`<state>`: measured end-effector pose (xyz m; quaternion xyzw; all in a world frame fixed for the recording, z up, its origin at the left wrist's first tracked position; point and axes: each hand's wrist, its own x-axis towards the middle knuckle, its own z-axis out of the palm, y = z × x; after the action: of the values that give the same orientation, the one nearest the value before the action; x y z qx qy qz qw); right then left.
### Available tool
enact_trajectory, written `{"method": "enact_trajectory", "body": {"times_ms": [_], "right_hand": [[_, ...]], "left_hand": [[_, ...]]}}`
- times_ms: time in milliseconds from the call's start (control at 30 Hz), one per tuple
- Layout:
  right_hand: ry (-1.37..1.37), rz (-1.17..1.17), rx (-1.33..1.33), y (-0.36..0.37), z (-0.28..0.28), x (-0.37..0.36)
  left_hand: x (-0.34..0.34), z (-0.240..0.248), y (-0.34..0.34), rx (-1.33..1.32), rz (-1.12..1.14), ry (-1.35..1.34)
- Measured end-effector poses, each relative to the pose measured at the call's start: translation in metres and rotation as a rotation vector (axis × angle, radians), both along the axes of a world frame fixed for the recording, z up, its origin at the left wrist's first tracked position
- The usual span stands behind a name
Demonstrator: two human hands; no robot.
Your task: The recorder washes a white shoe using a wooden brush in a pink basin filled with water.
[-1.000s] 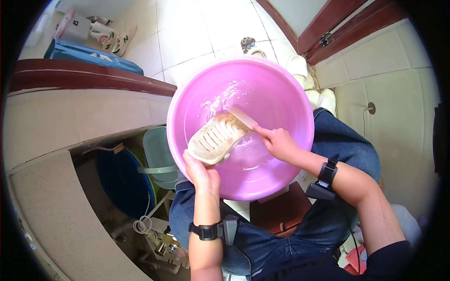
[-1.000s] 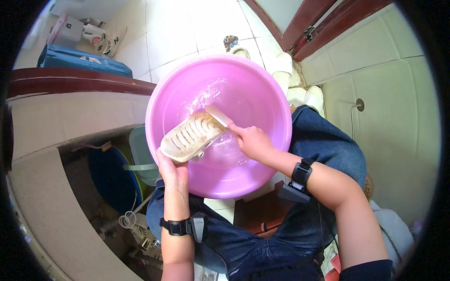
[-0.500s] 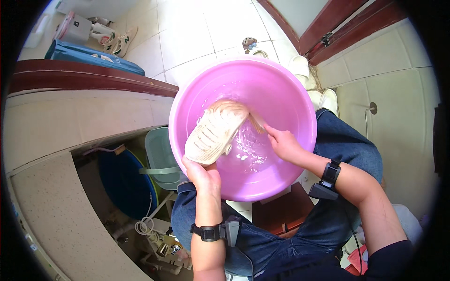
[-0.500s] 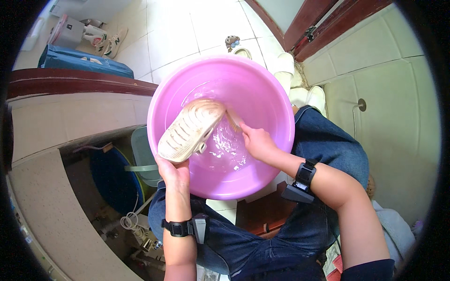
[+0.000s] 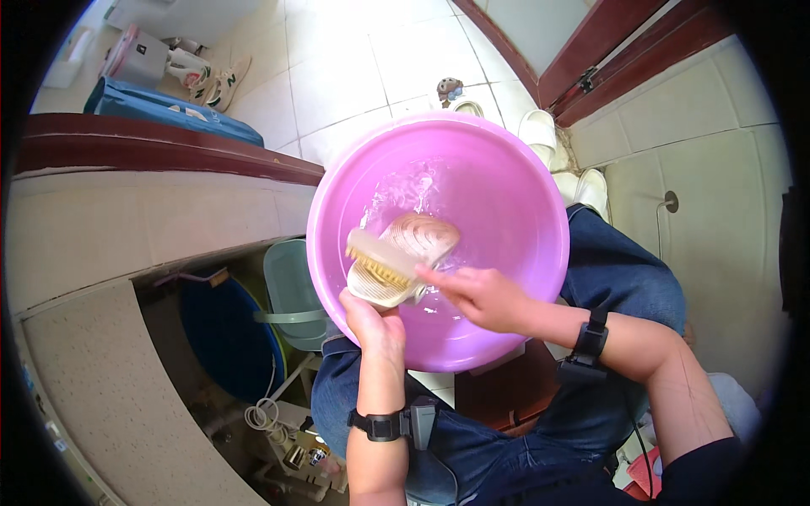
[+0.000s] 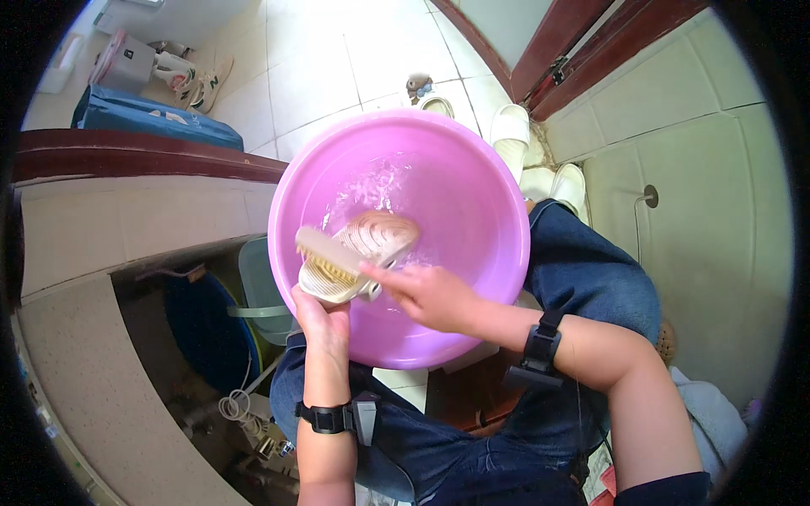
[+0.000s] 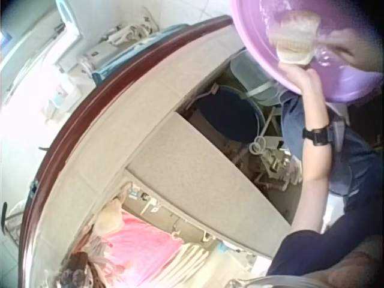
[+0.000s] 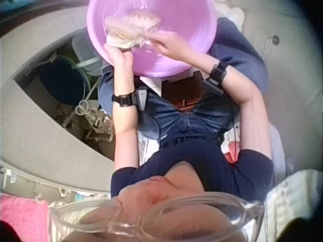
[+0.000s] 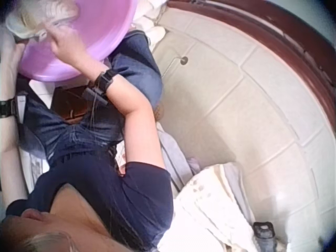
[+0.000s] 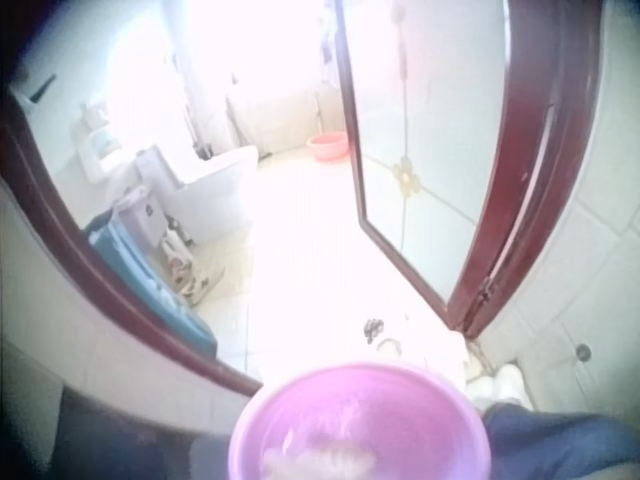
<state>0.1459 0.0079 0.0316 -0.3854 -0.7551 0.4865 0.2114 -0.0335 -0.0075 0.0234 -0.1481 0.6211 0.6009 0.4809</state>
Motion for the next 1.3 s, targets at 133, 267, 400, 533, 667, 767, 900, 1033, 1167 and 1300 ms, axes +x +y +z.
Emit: {"method": "enact_trajectory", "body": {"times_ms": [133, 267, 400, 533, 667, 767, 900, 1033, 1167, 1300], "right_hand": [[-0.134, -0.14, -0.05, -0.004, -0.023, -0.002], [-0.297, -0.185, -0.044, 0.008, -0.044, 0.008], [-0.195, -0.153, -0.023, 0.0, -0.022, 0.0], [-0.186, -0.163, -0.051, -0.003, -0.031, 0.005], [-0.331, -0.206, -0.14, 0.011, -0.037, 0.008], [-0.142, -0.083, -0.109, 0.002, -0.025, 0.002], [-0.292, -0.152, -0.121, 0.01, -0.037, 0.014], [-0.565, -0.19, -0.061, 0.016, -0.048, 0.02], [-0.785, -0.209, -0.113, 0.015, -0.054, 0.026], [-0.606, -0.127, -0.207, 0.015, -0.069, 0.029]], "left_hand": [[0.002, 0.002, 0.0, -0.005, -0.022, 0.007], [0.003, 0.001, 0.001, 0.009, -0.021, 0.006], [0.001, 0.0, -0.001, 0.022, -0.008, 0.019], [0.004, 0.002, 0.001, -0.011, -0.005, 0.048], [0.001, 0.007, 0.002, -0.006, -0.005, 0.039], [0.0, 0.006, 0.0, 0.016, 0.012, 0.03], [0.004, 0.003, 0.001, 0.002, 0.012, 0.04], [0.003, 0.006, 0.001, -0.005, 0.023, 0.046], [0.0, 0.004, -0.001, 0.018, 0.021, 0.045], [0.002, 0.004, 0.0, 0.032, 0.01, 0.049]]}}
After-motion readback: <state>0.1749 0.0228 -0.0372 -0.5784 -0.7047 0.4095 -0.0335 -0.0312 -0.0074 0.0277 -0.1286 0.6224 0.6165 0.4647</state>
